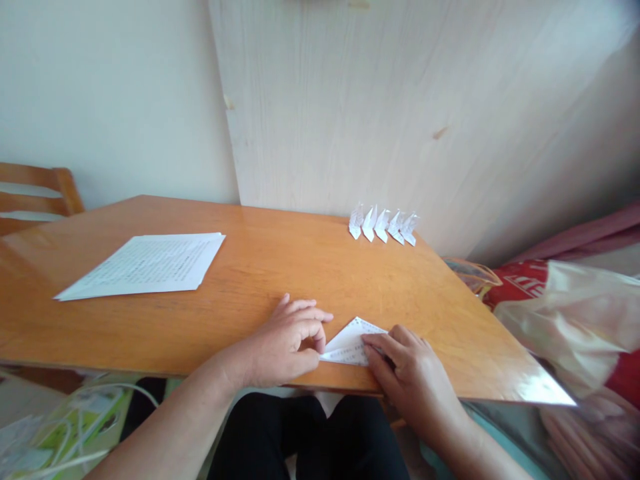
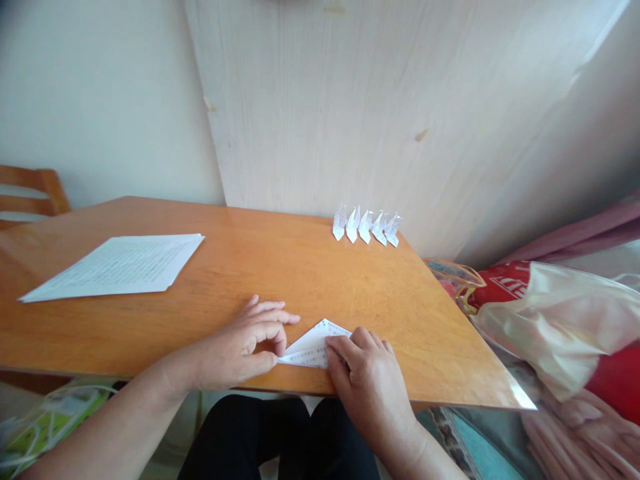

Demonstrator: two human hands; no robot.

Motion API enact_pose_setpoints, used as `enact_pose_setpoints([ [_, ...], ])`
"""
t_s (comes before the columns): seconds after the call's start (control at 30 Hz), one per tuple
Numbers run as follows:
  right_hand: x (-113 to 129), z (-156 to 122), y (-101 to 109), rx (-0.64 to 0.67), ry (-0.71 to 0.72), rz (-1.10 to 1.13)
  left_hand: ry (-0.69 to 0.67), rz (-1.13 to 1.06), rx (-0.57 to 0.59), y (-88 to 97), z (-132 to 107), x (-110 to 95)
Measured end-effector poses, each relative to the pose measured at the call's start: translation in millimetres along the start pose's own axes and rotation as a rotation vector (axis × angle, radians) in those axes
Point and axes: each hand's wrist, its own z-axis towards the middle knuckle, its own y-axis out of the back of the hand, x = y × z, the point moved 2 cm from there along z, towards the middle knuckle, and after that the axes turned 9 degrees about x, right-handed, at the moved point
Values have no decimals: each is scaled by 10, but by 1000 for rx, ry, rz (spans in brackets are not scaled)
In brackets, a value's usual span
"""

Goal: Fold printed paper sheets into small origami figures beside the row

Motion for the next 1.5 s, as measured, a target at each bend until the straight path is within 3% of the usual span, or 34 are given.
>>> enact_pose_setpoints([
  [0.37, -4, -19, 14, -67, -135, 164, 18, 30, 49, 54, 30, -38],
  [0.53, 54, -87, 117, -98, 11, 91, 14, 27, 72, 93, 34, -19],
  [0.73, 393, -61, 257, 5, 142, -83, -2, 30, 79, 76, 59, 54],
  [1.03, 625, 114, 202, 126, 252, -285, -48, 1, 33, 15, 90, 117],
  [1.5, 735, 401, 251, 333, 35, -259, -111, 31, 9, -7, 111, 148],
])
